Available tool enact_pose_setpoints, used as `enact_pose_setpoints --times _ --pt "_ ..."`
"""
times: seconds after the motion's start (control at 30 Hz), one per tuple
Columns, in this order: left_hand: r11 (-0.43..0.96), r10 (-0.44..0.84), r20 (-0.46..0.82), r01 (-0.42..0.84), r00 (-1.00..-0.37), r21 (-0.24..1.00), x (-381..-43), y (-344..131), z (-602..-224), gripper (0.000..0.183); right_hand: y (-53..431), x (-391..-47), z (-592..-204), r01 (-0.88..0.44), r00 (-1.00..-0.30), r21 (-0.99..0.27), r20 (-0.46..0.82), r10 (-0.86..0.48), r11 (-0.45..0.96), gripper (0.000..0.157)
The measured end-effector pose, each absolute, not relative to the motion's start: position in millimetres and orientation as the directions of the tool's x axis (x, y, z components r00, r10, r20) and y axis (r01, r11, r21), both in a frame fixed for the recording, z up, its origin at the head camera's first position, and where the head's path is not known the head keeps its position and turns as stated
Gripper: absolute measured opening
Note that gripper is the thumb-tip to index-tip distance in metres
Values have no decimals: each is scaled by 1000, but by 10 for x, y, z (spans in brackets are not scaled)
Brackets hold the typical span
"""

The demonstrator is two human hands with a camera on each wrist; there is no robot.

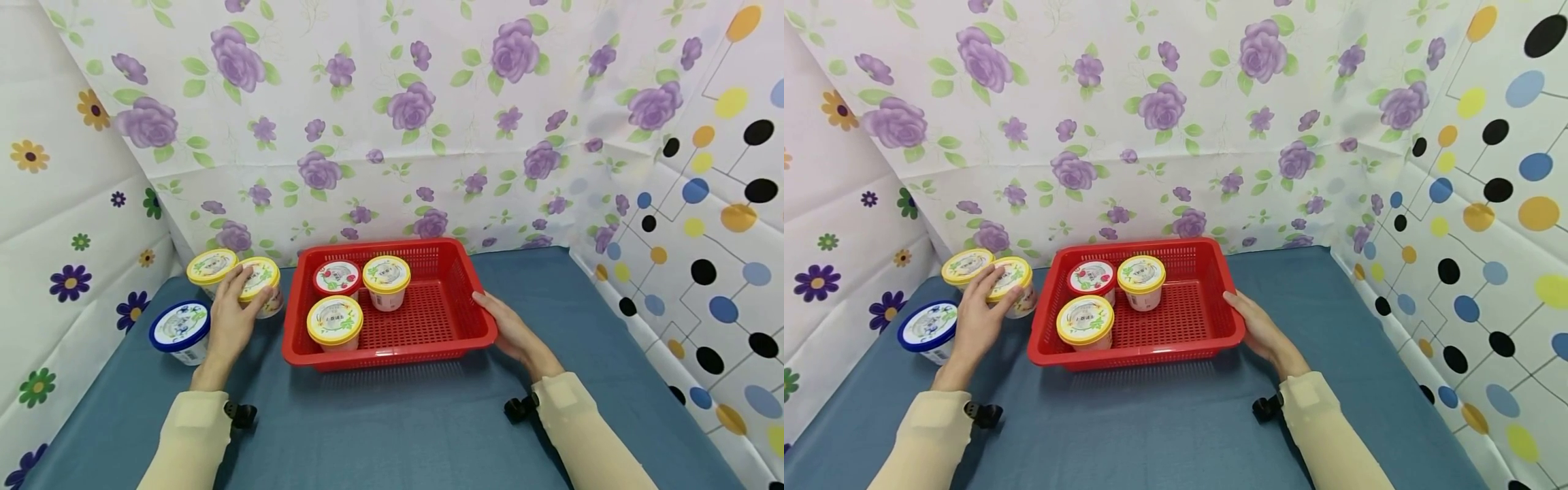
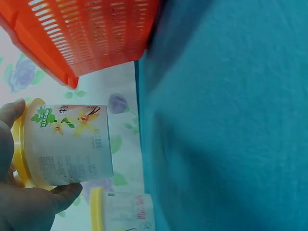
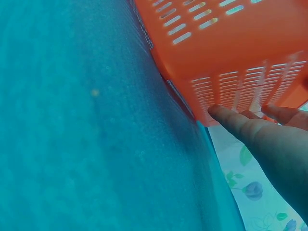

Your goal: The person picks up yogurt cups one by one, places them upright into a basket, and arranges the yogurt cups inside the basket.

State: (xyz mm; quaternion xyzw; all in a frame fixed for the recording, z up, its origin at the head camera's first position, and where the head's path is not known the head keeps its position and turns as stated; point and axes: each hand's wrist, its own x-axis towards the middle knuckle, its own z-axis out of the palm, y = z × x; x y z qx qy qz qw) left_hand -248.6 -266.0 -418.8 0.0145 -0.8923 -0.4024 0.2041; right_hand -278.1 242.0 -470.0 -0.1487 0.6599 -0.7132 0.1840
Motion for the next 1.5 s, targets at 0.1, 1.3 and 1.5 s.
enact_pose_setpoints --times 0.1,1.3,1.5 --pt "666 -199 389 168 -899 727 -2467 -2643 -4131 67 2416 -2781 -4701 72 -888 -995 -36 -459 -62 61" --pt "576 -106 556 405 -825 710 -2324 -2216 -3480 63 2426 -2787 -4680 59 -885 -996 -22 -466 -65 61" --pt "566 -79 558 424 -826 707 -2315 -2124 -3434 62 2428 -2773 -4697 59 -892 -997 -28 -450 -54 60"
